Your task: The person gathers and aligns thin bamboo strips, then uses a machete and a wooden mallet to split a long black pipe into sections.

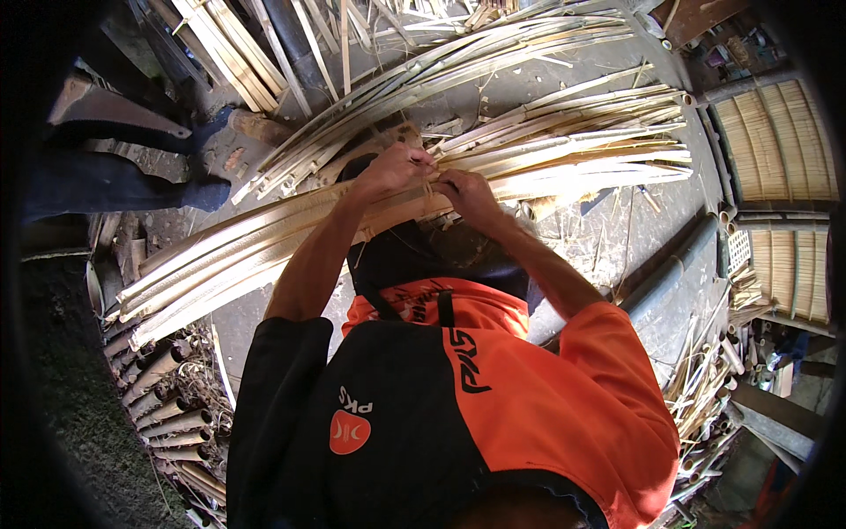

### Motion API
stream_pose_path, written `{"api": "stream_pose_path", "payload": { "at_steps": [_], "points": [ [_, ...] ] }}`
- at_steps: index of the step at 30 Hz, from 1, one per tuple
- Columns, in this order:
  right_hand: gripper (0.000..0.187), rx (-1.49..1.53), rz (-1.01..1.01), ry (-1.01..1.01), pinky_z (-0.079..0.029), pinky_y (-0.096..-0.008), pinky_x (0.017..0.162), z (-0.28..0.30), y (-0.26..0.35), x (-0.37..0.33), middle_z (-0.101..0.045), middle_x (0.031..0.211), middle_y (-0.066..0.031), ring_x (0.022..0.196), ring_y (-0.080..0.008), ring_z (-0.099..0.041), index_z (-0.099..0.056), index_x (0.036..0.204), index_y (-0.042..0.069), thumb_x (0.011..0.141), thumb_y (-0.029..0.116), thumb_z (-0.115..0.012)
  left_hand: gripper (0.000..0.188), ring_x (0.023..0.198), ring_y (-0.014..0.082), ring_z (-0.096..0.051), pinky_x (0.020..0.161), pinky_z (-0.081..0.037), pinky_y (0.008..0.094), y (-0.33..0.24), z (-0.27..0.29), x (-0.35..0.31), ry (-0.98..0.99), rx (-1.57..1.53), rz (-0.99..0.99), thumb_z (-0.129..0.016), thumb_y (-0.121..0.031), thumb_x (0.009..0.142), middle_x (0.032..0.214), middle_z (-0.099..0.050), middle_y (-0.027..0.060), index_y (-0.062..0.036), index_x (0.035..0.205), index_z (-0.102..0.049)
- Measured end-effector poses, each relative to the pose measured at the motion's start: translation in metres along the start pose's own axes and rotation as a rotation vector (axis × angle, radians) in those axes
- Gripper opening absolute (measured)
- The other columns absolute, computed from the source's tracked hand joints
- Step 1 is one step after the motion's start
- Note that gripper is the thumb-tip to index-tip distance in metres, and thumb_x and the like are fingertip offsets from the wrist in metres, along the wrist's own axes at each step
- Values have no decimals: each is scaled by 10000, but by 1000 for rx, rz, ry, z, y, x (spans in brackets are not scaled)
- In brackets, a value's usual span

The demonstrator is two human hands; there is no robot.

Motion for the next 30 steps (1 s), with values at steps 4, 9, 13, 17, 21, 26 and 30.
{"api": "stream_pose_path", "payload": {
  "at_steps": [4,9,13,17,21,26,30],
  "points": [
    [95,-276,261,359,-472,-394,620,-3,-7,16,-613,848,-170,755,-330,-596,-576,853,7,774,60,-575,194,817,125,-569,766,-439,262,-19,3,-3,40,113,39,-597,-81,796,881,-641,77,15,962,-620],
    [76,-270,316,239,-461,-415,587,-13,-4,-2,-587,771,-149,699,-332,-581,-571,826,16,760,54,-564,193,812,128,-569,761,-440,261,-12,-4,-2,40,7,-23,-598,-88,797,879,-641,72,12,960,-622],
    [98,-234,69,-45,-458,-413,588,-7,5,-8,-572,742,-155,698,-334,-580,-573,840,28,760,85,-581,204,788,143,-577,737,-443,278,-10,0,-3,7,-9,-2,-606,-95,780,852,-649,99,4,957,-625],
    [128,-170,245,122,-460,-402,536,-1,8,1,-579,682,-166,628,-335,-586,-561,871,39,748,65,-588,203,780,141,-571,725,-440,276,-8,1,-6,5,-27,-22,-605,-97,784,842,-648,97,10,956,-621],
    [193,-65,414,278,-465,-399,548,6,11,13,-595,720,-156,649,-332,-591,-562,906,42,720,9,-598,206,755,137,-561,717,-438,275,-17,-4,-9,36,5,-23,-606,-96,784,827,-644,101,13,958,-616],
    [185,-161,418,212,-456,-417,527,-9,15,15,-573,655,-169,617,-321,-585,-572,923,50,739,44,-580,202,738,134,-559,711,-435,279,-9,-1,-6,32,-29,-17,-606,-94,776,808,-637,112,14,947,-610],
    [277,-287,-66,385,-466,-380,631,-23,-12,9,-601,869,-184,758,-320,-584,-567,1035,36,762,74,-586,191,763,131,-562,722,-437,278,-13,3,-5,-14,162,-28,-607,-80,765,815,-630,94,10,933,-609]
  ]
}}
Point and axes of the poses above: each hand's wrist, its own x-axis towards the middle knuckle, its own z-axis out of the back of the hand, y = z × x, the point moved 8 cm from there along x, towards the middle knuckle
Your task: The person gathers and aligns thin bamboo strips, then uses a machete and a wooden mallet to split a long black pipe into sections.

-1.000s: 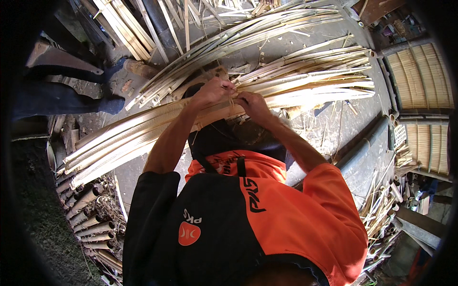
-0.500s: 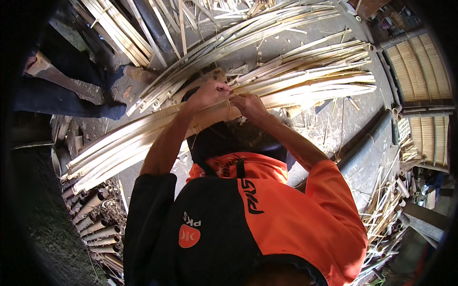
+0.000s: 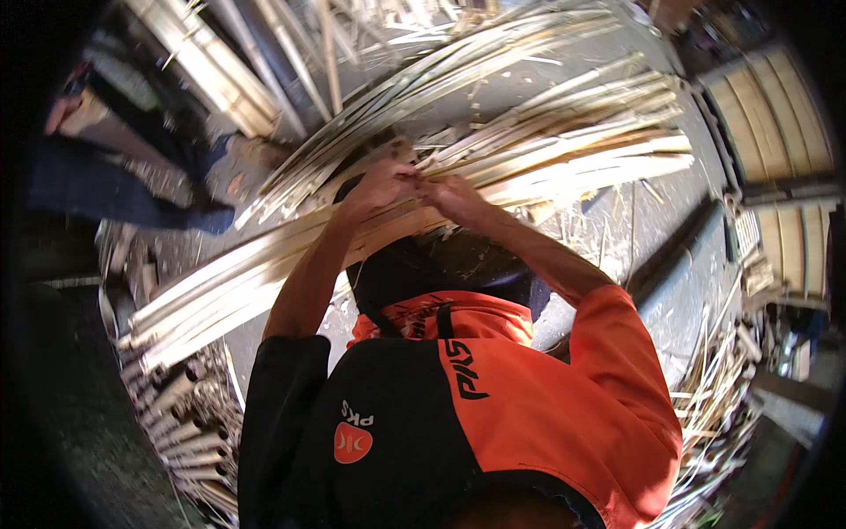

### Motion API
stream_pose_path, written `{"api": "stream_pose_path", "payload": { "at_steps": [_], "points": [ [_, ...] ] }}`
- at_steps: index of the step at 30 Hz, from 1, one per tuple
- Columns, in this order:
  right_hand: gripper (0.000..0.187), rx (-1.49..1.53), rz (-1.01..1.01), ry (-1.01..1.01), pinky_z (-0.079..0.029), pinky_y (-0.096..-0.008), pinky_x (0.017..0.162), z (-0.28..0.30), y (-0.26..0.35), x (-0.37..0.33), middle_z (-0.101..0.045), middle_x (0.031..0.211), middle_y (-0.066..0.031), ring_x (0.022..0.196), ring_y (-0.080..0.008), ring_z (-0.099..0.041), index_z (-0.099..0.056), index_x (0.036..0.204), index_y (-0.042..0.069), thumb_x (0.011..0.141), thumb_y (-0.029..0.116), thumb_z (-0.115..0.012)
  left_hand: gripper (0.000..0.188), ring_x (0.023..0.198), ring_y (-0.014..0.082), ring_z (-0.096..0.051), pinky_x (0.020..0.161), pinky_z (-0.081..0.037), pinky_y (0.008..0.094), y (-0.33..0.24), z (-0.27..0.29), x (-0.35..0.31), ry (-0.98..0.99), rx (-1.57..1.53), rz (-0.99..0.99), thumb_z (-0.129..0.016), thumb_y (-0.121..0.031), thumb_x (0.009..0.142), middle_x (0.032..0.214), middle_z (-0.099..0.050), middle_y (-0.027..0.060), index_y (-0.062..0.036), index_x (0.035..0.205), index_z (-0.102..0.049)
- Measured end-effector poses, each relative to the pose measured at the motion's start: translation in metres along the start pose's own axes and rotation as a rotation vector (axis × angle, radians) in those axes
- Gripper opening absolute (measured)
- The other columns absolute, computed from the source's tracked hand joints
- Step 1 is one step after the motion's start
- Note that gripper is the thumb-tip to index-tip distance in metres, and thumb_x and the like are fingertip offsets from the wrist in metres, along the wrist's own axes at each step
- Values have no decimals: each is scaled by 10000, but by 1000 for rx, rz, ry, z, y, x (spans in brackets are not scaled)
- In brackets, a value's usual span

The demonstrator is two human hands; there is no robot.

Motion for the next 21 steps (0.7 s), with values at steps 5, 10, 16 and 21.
{"api": "stream_pose_path", "payload": {
  "at_steps": [5,10,16,21],
  "points": [
    [299,589,-43,-298,-472,-324,658,62,-7,-17,-626,820,-133,724,-204,-592,-568,1057,49,783,145,-639,522,1031,140,-469,869,-398,286,3,32,-33,27,-490,114,-601,-151,817,1163,-480,96,-50,1275,-371],
    [599,1082,-1044,-1505,-451,-314,697,27,-211,-243,-577,929,-87,801,-184,-534,-424,1198,24,761,357,-663,999,1142,345,-430,958,-344,412,-8,115,-150,59,487,416,-799,-377,556,1223,-430,248,34,1298,-271],
    [807,2004,-500,-1408,-212,-447,1030,-43,-209,-127,-225,1404,-124,1255,-274,-259,-205,1364,103,791,615,-452,1009,1058,383,-417,904,-305,491,-46,69,-199,-48,993,125,-730,-462,443,1151,-432,226,4,1248,-337],
    [700,2126,-241,-1311,-381,-457,919,-28,-202,-119,-443,1247,-131,1131,-296,-429,-350,1284,66,814,573,-457,940,1085,379,-386,894,-290,495,-44,65,-216,-223,1040,61,-672,-507,503,1159,-412,228,-3,1232,-359]
  ]
}}
Point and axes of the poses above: each hand's wrist, its own x-axis towards the middle knuckle, its own z-axis out of the back of the hand, y = z × x, the point moved 8 cm from there along x, towards the middle knuckle
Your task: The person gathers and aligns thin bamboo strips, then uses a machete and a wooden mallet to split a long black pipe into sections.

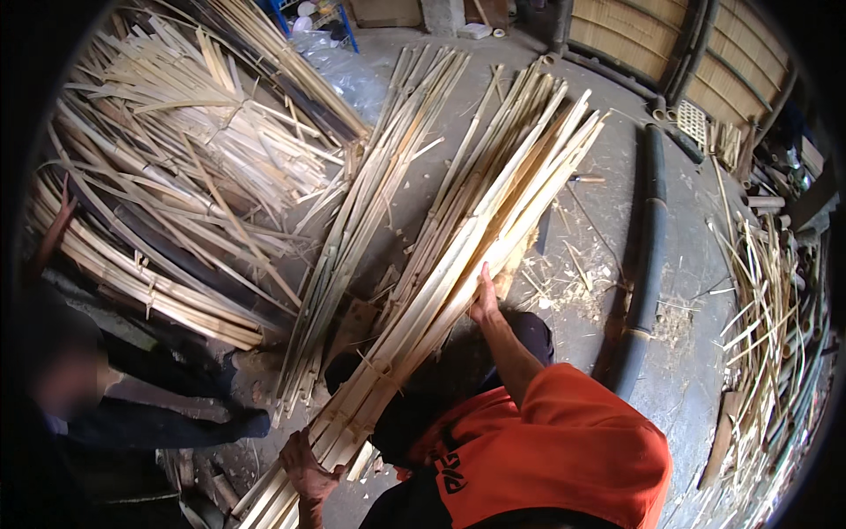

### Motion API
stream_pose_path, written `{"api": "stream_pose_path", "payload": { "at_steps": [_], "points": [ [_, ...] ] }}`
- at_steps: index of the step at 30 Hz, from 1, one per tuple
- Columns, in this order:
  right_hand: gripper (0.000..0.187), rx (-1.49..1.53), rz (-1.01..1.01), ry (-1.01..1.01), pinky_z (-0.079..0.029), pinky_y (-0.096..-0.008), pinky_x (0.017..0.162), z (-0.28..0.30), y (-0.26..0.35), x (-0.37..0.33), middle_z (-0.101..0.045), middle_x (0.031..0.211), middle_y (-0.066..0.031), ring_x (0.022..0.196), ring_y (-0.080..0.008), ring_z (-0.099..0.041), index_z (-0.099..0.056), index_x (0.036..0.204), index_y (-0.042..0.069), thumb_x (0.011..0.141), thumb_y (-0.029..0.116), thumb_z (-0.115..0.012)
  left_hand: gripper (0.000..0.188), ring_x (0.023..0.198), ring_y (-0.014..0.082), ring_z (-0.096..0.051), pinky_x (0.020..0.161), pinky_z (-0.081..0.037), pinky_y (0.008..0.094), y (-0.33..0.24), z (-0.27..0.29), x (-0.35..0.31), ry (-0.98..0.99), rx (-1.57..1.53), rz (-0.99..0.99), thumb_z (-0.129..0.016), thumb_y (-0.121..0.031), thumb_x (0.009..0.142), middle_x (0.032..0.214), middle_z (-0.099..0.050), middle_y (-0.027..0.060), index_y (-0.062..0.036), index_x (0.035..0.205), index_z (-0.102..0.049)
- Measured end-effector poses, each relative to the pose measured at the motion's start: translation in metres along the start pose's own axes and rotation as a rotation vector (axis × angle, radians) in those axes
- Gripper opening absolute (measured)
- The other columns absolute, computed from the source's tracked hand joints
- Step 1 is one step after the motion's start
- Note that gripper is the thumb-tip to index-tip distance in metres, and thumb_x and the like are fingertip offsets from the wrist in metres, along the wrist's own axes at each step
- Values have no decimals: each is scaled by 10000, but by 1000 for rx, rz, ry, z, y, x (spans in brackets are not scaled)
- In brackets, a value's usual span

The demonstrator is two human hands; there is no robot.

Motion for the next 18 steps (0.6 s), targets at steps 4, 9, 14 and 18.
{"api": "stream_pose_path", "payload": {
  "at_steps": [4,9,14,18],
  "points": [
    [660,-15,3,36,-354,-453,946,-34,15,-17,-464,1228,-132,1110,-288,-453,-366,1273,60,831,543,-455,981,1049,390,-415,883,-309,487,7,-8,-15,-28,-19,12,-613,-641,557,1151,-429,243,5,1249,-356],
    [614,-57,21,118,-359,-424,961,-87,46,-1,-465,1223,-157,1103,-280,-465,-352,1275,28,860,467,-462,1001,993,399,-452,849,-338,499,2,-29,-2,30,-323,56,-708,-602,515,1073,-473,221,21,1222,-368],
    [779,-332,88,63,-272,-402,1021,-117,82,65,-216,1391,-206,1271,-298,-245,-153,1367,9,840,474,-487,994,937,378,-499,782,-411,451,-17,-36,44,77,-366,36,-820,-398,423,1006,-513,213,19,1215,-387],
    [782,-477,186,98,-297,-425,1001,-108,117,130,-238,1363,-258,1253,-352,-260,-226,1341,-24,831,518,-468,963,980,383,-489,831,-403,453,-52,-30,121,90,-457,54,-828,-357,436,1026,-508,222,30,1204,-393]
  ]
}}
Point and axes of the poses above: each hand's wrist, its own x-axis towards the middle knuckle, its own z-axis out of the back of the hand, y = z × x, the point moved 8 cm from there along x, towards the middle knuckle
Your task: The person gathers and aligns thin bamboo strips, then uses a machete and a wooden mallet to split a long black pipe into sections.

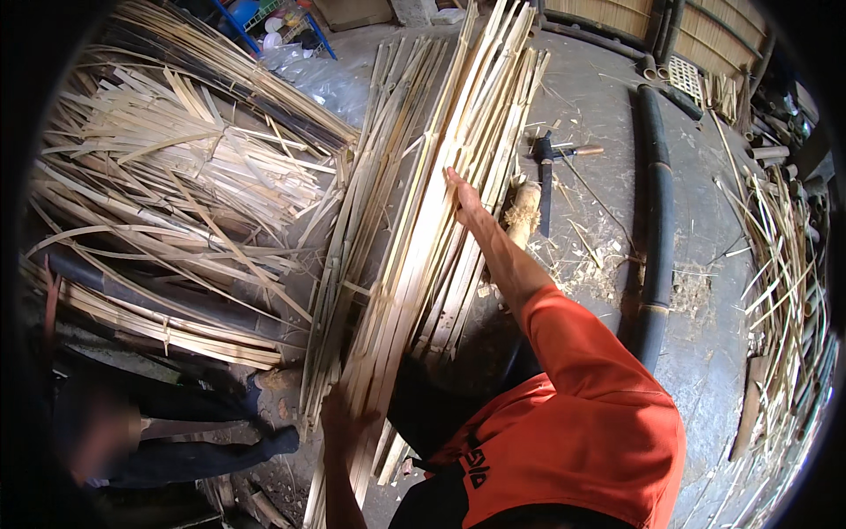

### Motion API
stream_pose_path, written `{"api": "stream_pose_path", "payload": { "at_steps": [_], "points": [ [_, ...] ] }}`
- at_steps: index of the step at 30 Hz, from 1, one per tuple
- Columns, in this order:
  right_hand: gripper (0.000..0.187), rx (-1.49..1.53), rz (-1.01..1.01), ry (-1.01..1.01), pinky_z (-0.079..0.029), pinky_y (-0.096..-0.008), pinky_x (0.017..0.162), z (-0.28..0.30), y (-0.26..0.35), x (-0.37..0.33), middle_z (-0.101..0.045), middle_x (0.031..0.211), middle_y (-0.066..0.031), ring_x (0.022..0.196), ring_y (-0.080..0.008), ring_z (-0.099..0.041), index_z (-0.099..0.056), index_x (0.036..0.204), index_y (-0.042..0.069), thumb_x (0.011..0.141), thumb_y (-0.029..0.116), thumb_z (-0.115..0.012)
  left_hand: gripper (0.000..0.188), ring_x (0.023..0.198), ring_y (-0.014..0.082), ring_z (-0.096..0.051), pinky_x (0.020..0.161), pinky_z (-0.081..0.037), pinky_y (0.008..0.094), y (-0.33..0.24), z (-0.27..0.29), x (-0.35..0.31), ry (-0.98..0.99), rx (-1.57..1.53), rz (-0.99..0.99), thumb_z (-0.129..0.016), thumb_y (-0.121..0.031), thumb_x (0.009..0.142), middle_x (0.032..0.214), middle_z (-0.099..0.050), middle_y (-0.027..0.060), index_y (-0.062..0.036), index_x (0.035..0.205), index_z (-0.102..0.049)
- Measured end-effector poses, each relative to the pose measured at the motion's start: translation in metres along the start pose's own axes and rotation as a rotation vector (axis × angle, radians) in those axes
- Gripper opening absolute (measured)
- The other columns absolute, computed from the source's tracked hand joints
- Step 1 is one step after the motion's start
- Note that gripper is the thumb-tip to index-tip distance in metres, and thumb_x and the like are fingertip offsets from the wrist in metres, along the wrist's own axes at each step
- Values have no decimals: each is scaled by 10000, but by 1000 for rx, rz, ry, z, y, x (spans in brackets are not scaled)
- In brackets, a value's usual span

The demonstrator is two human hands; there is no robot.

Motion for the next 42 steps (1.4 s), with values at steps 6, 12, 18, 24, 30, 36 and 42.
{"api": "stream_pose_path", "payload": {
  "at_steps": [6,12,18,24,30,36,42],
  "points": [
    [769,-492,-251,-327,-480,-422,780,59,-65,-51,-475,1163,-250,951,-296,-526,-373,1245,-65,781,520,-554,946,1073,381,-448,888,-384,445,-21,-31,53,190,-49,173,-812,-358,484,1130,-459,260,24,1228,-369],
    [449,-347,-667,-132,-494,-310,711,113,-169,-211,-580,1028,-115,876,-190,-577,-473,1157,6,825,284,-592,876,1106,341,-465,936,-369,407,-10,-32,58,243,-169,197,-783,-358,517,1180,-480,226,-26,1231,-398],
    [349,-327,-694,-18,-508,-309,687,129,-169,-279,-601,956,-111,856,-190,-596,-487,1133,3,849,193,-558,950,1120,349,-449,948,-365,389,28,-29,104,222,-33,148,-786,-389,481,1193,-466,239,1,1245,-378],
    [339,-530,-703,86,-510,-272,654,139,-169,-284,-606,921,-116,800,-186,-605,-480,1126,-15,829,116,-576,1103,1211,375,-322,1007,-233,491,70,-60,99,327,156,282,-725,-557,516,1322,-313,221,-38,1343,-212],
    [344,-1003,-519,150,-498,-271,708,131,-170,-280,-612,961,-126,824,-183,-603,-534,1082,-44,782,107,-606,1123,1327,351,30,982,-29,638,132,-229,14,397,69,467,-547,-704,629,1441,25,169,-90,1390,5],
    [359,-1301,-448,269,-476,-262,727,128,-178,-282,-632,947,-111,834,-153,-599,-576,1048,-33,743,143,-645,929,1290,356,-186,1009,-189,537,160,-234,36,417,-204,376,-640,-557,648,1382,-216,208,-99,1350,-242],
    [337,-1245,-416,222,-478,-246,711,127,-171,-287,-628,880,-92,771,-135,-593,-565,1044,-43,764,134,-632,928,1229,358,-324,1016,-267,424,281,-53,65,-435,45,561,-622,-619,628,1298,-361,248,-48,1302,-339]
  ]
}}
Point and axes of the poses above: each hand's wrist, its own x-axis towards the middle knuckle, its own z-axis out of the back of the hand, y = z × x, the point moved 8 cm from there along x, towards the middle knuckle
